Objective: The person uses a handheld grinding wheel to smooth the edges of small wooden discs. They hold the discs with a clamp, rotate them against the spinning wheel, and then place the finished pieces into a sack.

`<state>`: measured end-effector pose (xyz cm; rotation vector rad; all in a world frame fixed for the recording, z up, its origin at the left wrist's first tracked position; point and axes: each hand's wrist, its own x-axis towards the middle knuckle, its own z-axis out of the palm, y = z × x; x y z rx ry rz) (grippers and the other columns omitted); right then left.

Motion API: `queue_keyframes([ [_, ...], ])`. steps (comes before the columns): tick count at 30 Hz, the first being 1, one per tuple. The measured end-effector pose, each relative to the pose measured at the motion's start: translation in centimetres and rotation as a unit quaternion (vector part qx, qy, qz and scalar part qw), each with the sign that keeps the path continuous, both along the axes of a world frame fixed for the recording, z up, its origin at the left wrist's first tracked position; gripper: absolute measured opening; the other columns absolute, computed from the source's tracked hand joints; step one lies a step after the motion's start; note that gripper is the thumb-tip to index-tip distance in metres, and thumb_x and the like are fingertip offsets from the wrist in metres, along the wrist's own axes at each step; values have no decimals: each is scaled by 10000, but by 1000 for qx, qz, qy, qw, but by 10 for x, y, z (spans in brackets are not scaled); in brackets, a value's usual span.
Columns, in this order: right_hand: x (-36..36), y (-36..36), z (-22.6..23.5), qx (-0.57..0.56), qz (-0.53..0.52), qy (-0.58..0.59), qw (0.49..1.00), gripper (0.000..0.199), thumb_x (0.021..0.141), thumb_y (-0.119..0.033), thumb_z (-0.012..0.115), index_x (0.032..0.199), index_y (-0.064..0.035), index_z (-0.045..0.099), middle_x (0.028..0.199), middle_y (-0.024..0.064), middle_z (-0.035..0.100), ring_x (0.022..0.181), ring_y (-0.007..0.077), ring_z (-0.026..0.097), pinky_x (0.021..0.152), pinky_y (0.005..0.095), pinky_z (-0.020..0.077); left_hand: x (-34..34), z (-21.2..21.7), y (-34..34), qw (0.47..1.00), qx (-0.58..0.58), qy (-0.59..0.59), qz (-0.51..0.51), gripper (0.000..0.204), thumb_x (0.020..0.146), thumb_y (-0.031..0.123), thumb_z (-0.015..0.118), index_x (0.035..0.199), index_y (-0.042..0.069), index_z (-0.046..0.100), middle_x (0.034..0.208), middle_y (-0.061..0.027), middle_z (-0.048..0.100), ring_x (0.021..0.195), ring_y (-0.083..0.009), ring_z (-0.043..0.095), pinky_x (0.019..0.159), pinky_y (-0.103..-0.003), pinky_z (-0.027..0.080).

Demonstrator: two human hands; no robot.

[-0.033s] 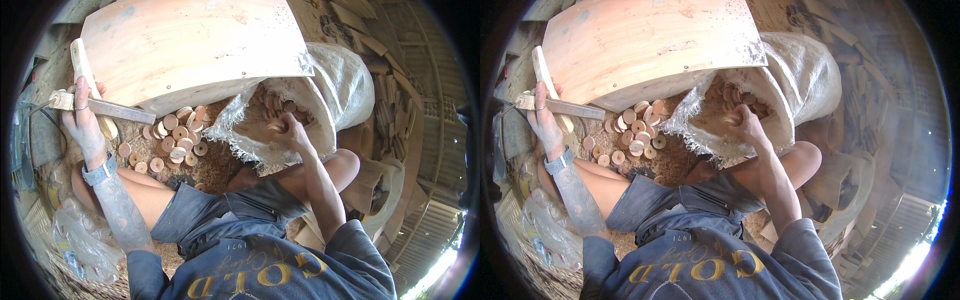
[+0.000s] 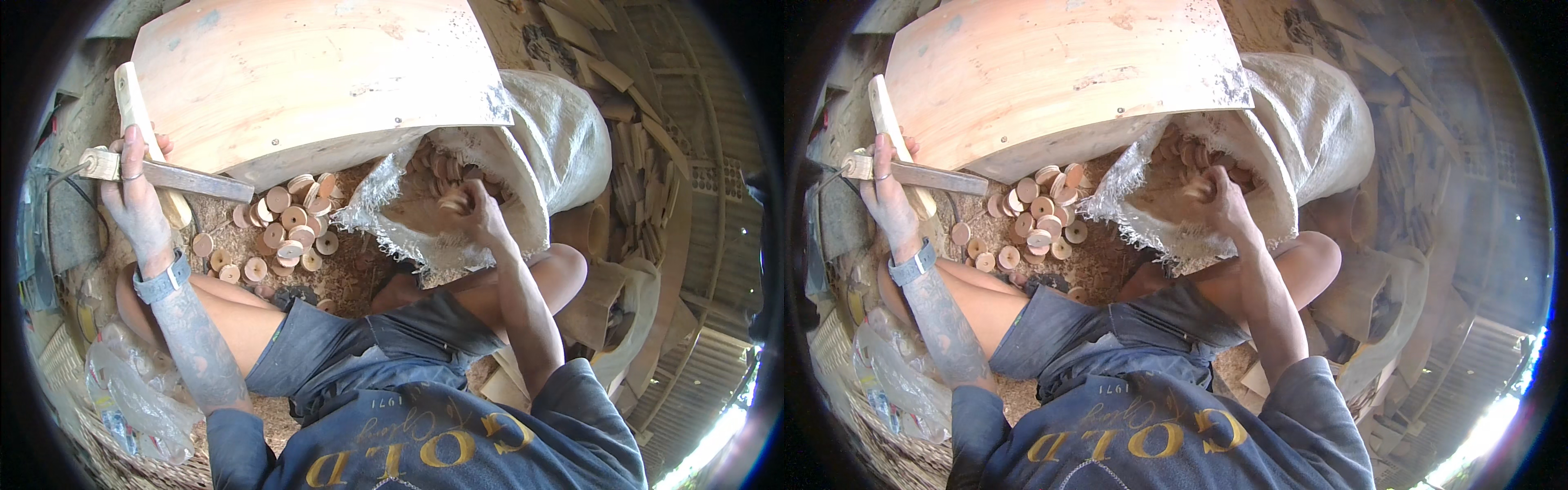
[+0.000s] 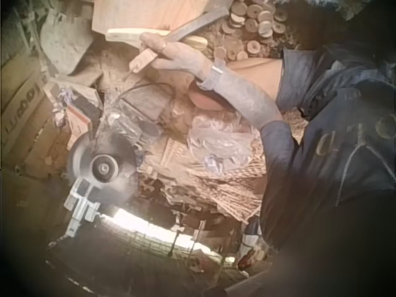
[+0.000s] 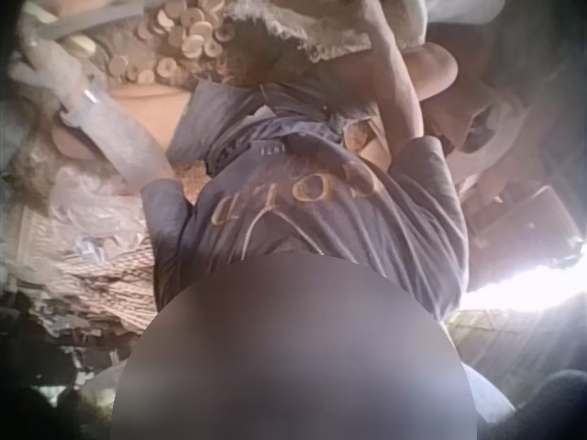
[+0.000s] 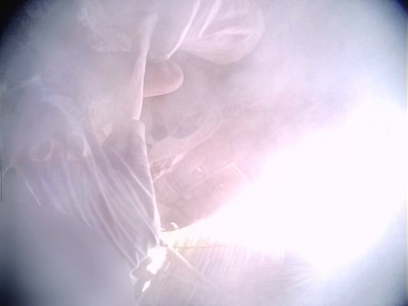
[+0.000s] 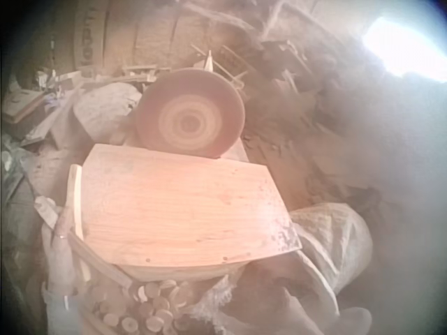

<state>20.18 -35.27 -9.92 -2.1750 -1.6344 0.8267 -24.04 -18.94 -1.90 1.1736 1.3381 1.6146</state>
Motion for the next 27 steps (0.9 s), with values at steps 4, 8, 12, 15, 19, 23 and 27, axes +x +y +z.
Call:
queue_keyframes([
  [4,0,7,-5,193,57,-74,977,508,725,-168,806,1125,-61,511,986,157,647,930,298,643,820,380,514,3,0,0,1000,-2,-2,20,309,938,285,597,900,-21,624,796,-103,636,756,-148,595,737,-280,471],
  [8,-6,7,-7,237,76,-78,965,466,726,-84,775,1111,-65,513,949,141,643,909,310,641,823,374,514,0,0,0,1000,1,14,15,314,939,286,594,901,-23,624,801,-105,635,749,-151,596,740,-289,479],
  [12,-3,0,-11,87,-20,61,994,399,735,-59,732,1080,-44,531,926,146,648,917,292,645,829,360,508,0,0,0,1000,-15,6,18,323,941,292,592,903,-28,622,808,-105,635,747,-153,601,734,-292,482],
  [15,2,-2,-22,-15,7,17,1000,362,772,-148,709,1086,-30,574,953,169,665,935,276,649,822,360,506,2,-1,1,999,-3,-29,22,316,936,283,599,908,-31,623,810,-105,636,752,-156,604,729,-287,480],
  [19,1,0,-51,-100,14,-31,994,464,788,-293,699,1153,-22,608,1027,209,671,962,289,652,838,375,501,-2,-1,0,1000,-8,7,16,324,933,284,603,946,-39,622,852,-112,634,781,-159,613,752,-293,495],
  [23,-28,5,-73,-83,4,-19,996,553,807,-269,688,1262,-2,519,1018,205,674,978,298,651,854,388,504,-4,-3,1,1000,-20,14,3,391,939,323,588,1038,-53,629,916,-124,632,826,-164,619,796,-303,500],
  [27,-120,6,-86,-40,93,59,993,649,822,-173,662,1378,12,385,1313,261,512,1216,351,521,1022,413,426,1,-2,1,1000,-7,6,25,325,934,286,604,897,-36,612,819,-113,630,766,-159,614,726,-288,489],
])
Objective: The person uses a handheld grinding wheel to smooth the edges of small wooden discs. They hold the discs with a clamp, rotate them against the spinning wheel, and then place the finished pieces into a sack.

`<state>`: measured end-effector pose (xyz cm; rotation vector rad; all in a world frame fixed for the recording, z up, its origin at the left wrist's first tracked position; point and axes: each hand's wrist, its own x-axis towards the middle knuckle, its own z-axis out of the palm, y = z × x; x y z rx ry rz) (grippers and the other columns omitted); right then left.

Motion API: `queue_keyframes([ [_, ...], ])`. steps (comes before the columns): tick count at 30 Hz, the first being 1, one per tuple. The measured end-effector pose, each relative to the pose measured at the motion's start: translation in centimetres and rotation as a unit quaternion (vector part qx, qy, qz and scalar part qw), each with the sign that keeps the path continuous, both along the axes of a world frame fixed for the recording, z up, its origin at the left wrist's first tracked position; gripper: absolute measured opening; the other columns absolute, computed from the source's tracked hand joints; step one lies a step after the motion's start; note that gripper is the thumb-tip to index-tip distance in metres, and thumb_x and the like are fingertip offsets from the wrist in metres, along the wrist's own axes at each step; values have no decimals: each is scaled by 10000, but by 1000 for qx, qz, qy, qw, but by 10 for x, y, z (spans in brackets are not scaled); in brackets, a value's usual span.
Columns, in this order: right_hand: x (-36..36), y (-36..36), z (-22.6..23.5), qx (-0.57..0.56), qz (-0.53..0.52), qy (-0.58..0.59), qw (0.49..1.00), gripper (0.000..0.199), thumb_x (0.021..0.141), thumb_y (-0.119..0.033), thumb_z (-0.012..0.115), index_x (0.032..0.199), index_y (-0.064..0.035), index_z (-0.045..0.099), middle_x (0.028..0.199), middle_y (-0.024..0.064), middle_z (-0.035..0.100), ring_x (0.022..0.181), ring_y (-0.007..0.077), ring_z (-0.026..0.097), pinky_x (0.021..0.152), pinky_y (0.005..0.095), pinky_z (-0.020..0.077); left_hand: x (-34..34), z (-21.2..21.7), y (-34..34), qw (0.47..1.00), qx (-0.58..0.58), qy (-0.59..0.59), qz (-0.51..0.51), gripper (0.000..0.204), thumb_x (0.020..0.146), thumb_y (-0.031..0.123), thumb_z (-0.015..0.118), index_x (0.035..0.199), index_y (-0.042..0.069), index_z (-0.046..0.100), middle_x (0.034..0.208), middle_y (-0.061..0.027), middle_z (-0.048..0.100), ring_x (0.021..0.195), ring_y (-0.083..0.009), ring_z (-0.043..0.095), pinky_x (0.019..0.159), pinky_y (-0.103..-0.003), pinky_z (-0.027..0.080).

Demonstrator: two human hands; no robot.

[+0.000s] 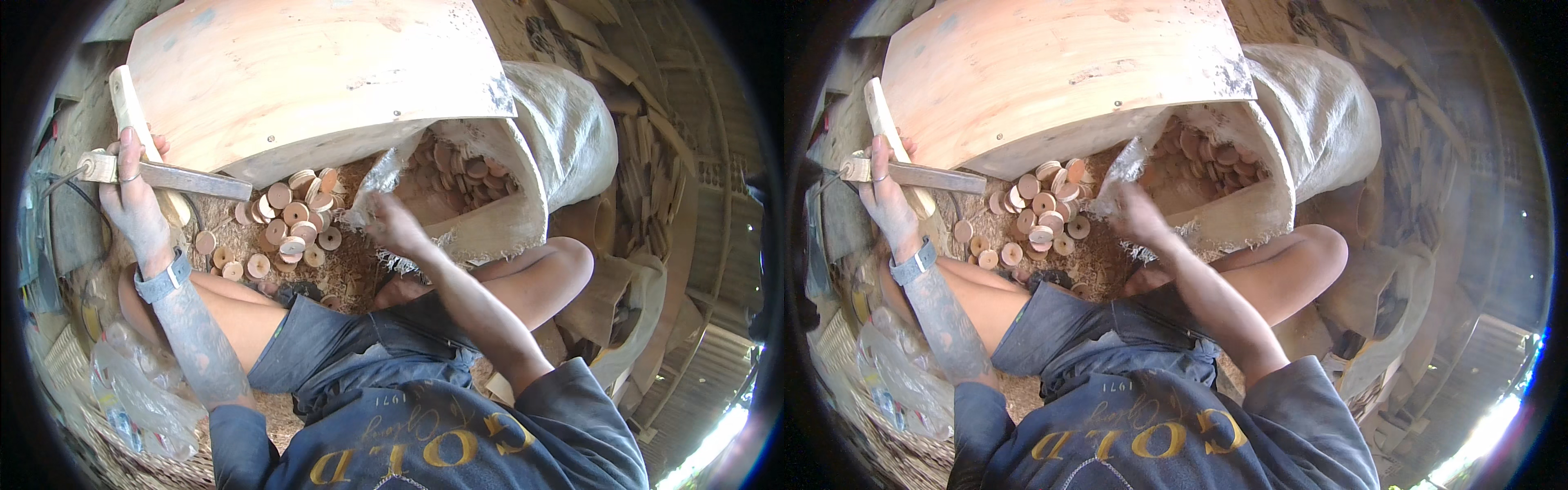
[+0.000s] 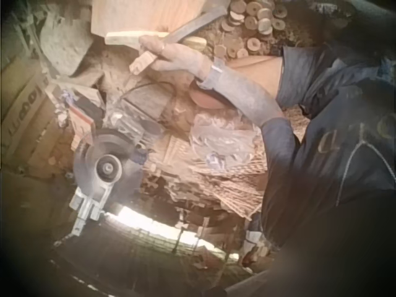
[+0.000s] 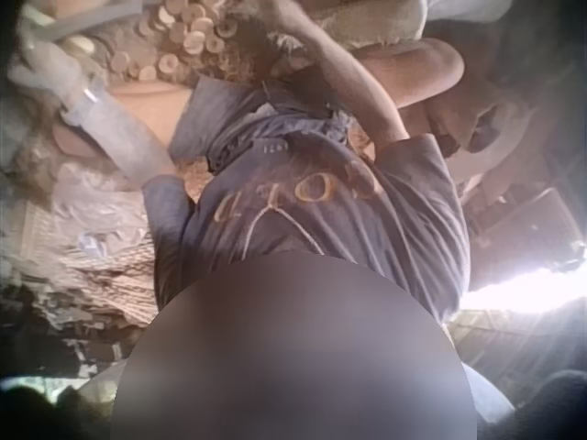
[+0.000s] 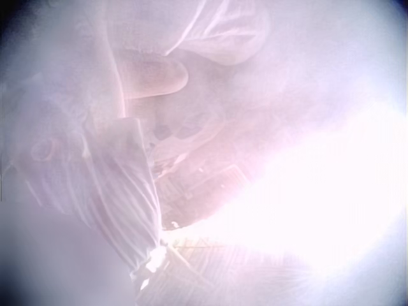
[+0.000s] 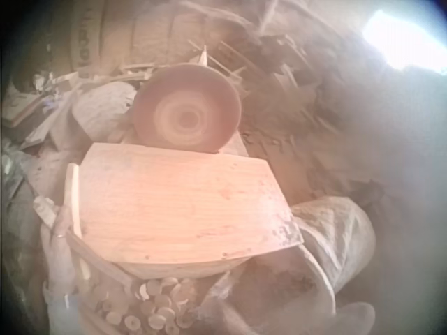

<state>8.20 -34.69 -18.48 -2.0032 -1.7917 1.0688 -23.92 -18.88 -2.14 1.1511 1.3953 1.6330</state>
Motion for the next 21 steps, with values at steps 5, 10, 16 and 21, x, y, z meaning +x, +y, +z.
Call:
queue_keyframes([
  [5,-56,8,13,125,111,116,979,425,805,-42,595,1228,-59,565,1213,211,589,1144,338,568,982,402,460,1,7,0,1000,-6,11,-9,329,936,297,602,870,-25,594,821,-117,630,770,-162,614,730,-285,488],
  [10,24,16,26,182,-315,70,929,152,813,-60,595,923,-10,686,914,133,704,850,210,678,756,326,534,2,4,-3,1000,-6,7,7,322,941,295,594,853,-14,586,815,-122,641,768,-166,613,723,-279,478],
  [16,35,23,-7,-66,-177,45,981,504,710,-230,761,1091,51,589,954,202,681,891,272,666,776,375,514,2,5,1,1000,0,8,-11,320,943,295,592,876,-17,596,806,-121,640,756,-170,613,719,-281,477],
  [21,6,17,-15,-43,-186,77,978,548,661,-231,775,1121,7,597,1022,193,667,968,318,640,866,406,494,2,5,-1,1000,3,3,-7,307,943,286,591,890,-16,608,799,-113,642,753,-163,612,718,-286,471],
])
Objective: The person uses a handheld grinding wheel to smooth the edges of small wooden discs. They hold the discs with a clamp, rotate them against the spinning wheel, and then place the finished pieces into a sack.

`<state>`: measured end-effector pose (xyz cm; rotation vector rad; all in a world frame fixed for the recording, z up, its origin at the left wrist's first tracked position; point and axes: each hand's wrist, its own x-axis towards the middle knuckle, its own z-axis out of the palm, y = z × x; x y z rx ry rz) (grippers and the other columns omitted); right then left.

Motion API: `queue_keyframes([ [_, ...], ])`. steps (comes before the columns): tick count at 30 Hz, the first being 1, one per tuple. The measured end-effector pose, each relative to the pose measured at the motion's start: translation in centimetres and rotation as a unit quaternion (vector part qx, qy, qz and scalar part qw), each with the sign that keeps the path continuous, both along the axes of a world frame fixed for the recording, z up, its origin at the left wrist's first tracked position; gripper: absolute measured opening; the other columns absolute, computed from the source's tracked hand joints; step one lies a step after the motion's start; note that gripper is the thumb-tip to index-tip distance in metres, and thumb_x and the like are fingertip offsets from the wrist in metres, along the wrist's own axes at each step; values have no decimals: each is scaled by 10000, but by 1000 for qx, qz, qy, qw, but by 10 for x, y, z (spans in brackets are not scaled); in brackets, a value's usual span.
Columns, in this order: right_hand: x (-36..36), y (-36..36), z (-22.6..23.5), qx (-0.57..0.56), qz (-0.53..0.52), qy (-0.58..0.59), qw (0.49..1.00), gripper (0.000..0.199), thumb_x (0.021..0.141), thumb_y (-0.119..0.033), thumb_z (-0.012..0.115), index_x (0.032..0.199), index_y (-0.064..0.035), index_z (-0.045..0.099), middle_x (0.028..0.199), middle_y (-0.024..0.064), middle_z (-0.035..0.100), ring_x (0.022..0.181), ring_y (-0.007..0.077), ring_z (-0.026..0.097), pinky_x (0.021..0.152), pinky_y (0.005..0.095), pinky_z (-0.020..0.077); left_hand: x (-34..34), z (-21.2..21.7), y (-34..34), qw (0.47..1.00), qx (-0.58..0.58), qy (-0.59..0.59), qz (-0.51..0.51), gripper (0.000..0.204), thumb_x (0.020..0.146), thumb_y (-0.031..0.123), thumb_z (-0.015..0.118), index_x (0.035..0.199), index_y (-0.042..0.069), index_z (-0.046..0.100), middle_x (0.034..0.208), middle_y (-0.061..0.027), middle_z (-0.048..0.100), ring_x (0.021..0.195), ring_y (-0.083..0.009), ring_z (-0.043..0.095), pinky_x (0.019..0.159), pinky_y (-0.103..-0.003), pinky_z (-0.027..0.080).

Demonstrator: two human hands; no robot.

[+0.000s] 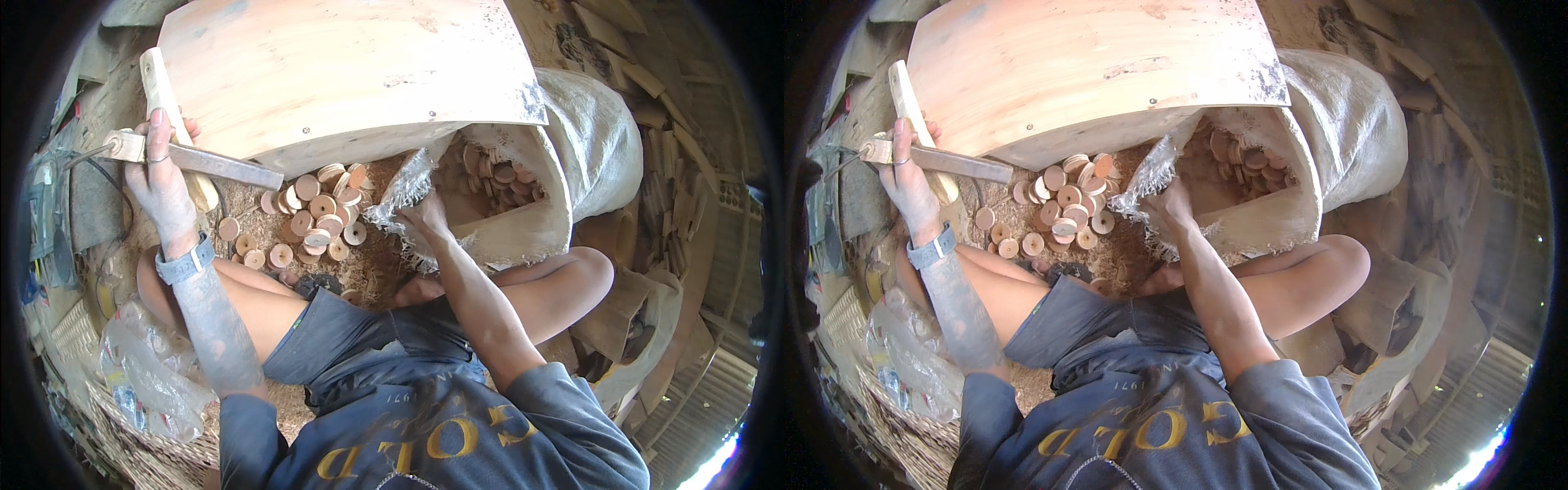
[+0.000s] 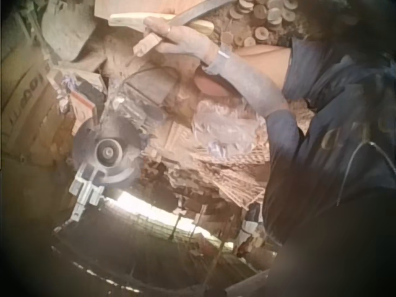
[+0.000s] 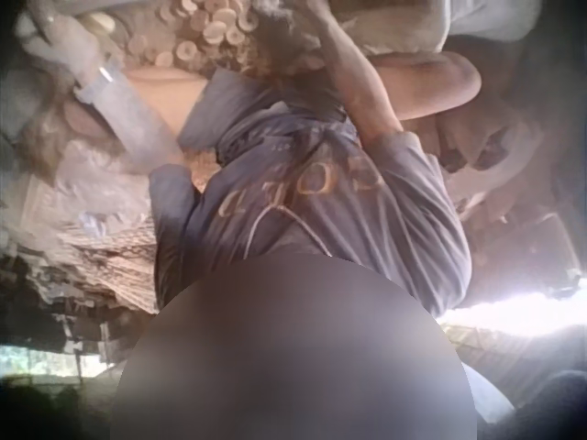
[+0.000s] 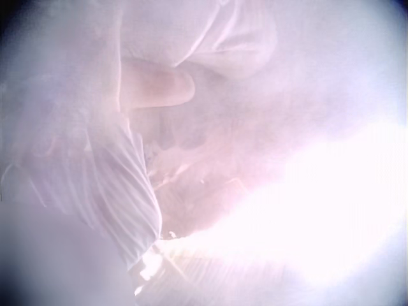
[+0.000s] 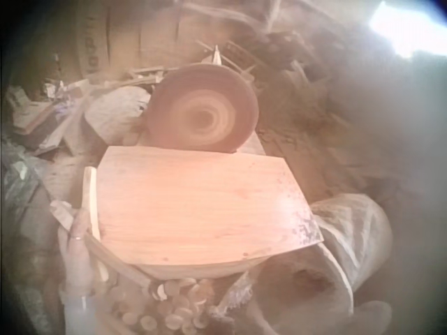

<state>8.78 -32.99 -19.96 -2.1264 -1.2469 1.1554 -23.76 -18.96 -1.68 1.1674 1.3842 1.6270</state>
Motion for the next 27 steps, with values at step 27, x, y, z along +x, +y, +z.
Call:
queue_keyframes([
  [27,-2,-9,37,30,-333,635,697,360,859,-117,522,1208,-53,462,1083,105,594,1002,271,597,936,448,500,-1,-1,-1,1000,8,4,-15,289,952,253,582,893,-26,633,806,-96,647,746,-147,604,713,-282,474],
])
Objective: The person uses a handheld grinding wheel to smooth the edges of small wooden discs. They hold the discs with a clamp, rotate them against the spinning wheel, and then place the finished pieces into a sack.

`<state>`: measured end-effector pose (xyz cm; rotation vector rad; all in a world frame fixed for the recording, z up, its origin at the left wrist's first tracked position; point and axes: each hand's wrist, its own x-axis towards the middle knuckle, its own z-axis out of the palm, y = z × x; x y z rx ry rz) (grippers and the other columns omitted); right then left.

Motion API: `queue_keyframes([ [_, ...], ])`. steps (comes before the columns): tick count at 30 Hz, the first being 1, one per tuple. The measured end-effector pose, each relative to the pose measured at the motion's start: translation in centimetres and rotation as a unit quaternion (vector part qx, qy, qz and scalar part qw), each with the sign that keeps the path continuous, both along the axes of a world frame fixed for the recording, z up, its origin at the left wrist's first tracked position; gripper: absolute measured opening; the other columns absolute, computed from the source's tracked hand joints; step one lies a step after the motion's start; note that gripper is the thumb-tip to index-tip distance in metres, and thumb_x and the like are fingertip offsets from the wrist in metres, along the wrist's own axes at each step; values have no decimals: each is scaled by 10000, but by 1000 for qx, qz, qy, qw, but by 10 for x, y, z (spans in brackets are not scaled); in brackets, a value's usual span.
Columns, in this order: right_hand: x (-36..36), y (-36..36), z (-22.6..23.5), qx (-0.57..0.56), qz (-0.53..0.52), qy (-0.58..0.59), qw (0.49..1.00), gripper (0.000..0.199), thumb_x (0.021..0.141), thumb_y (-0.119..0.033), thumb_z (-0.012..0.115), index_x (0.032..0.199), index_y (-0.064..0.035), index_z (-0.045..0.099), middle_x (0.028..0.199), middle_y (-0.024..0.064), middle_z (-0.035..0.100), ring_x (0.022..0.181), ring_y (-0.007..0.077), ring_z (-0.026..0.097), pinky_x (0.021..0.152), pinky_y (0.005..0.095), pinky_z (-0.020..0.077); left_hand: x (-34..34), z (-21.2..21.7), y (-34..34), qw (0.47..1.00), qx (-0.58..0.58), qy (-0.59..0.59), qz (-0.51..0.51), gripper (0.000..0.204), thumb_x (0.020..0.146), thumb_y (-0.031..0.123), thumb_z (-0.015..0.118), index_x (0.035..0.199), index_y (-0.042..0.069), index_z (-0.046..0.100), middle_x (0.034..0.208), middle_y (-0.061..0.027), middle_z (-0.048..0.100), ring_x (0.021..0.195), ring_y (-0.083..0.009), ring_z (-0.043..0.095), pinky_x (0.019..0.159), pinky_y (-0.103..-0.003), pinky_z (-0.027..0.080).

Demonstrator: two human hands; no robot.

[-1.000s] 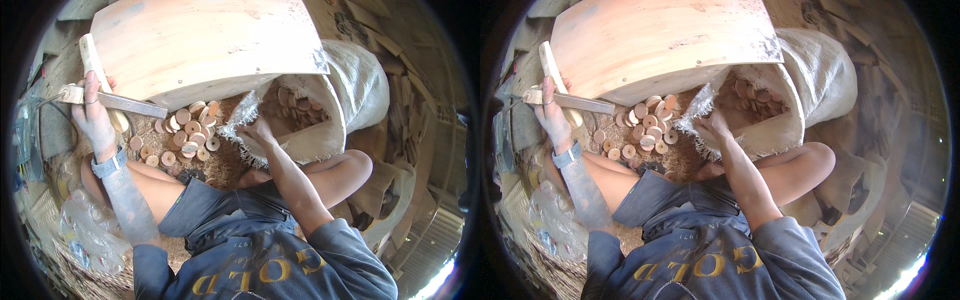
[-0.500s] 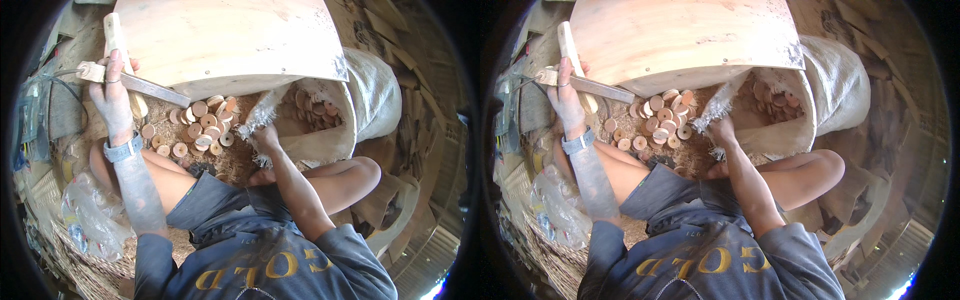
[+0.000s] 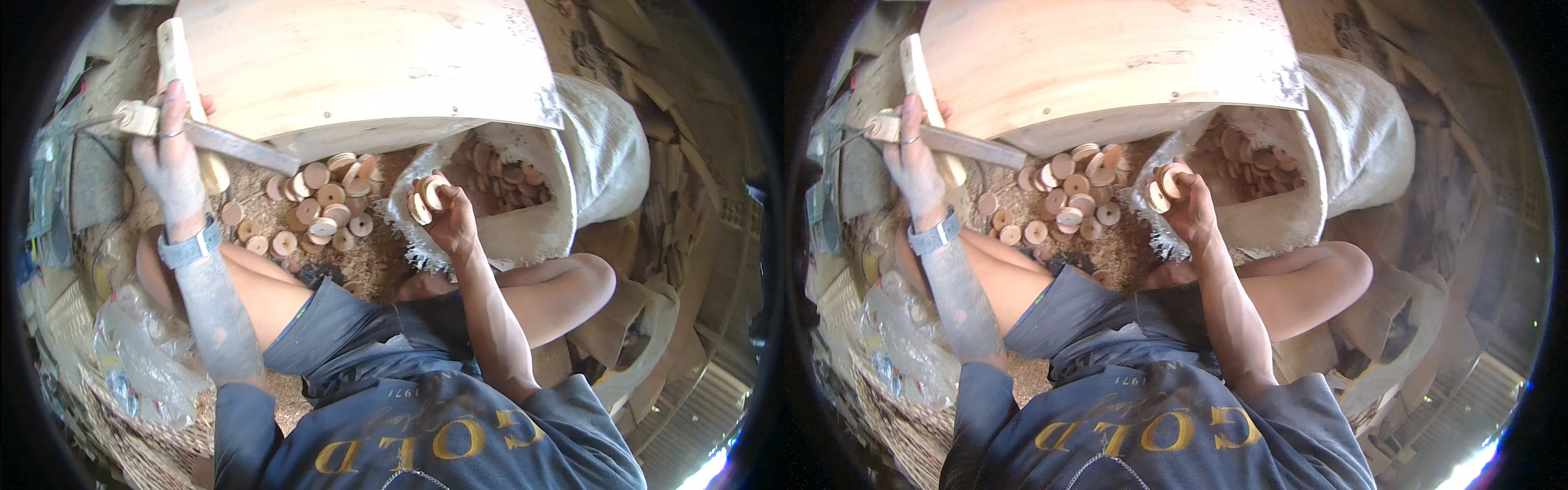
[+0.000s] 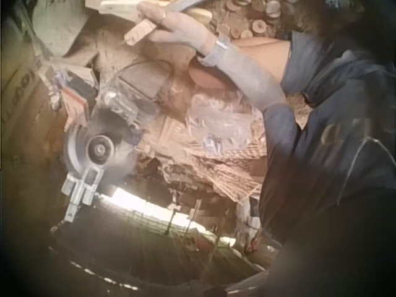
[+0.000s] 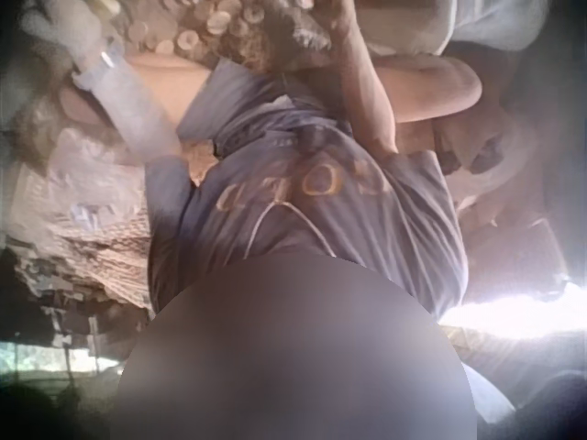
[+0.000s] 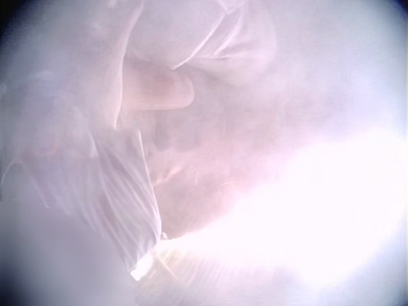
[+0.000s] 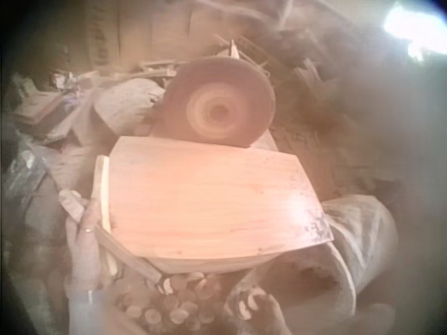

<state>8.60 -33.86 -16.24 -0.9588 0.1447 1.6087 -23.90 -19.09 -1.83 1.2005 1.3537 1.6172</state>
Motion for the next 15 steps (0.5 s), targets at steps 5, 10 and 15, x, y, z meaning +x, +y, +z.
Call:
queue_keyframes([
  [5,-54,11,-9,-49,51,180,981,452,893,-277,517,1259,-16,475,1233,243,528,1094,410,566,949,495,500,0,-1,0,1000,11,-22,-15,282,932,282,625,852,12,643,768,-66,661,706,-102,590,686,-250,458],
  [10,-93,22,-14,-42,103,206,972,428,940,-309,414,1217,13,468,1120,228,578,985,383,624,866,490,537,0,-1,0,999,9,-31,-13,291,928,296,635,853,15,652,757,-62,663,677,-104,587,670,-256,461],
  [15,-130,31,-2,-13,214,61,975,411,926,-292,489,1277,-78,466,1105,132,573,944,272,605,790,442,525,-2,-2,0,1000,17,12,-10,287,943,276,596,865,5,651,780,-74,662,725,-133,599,711,-274,468],
])
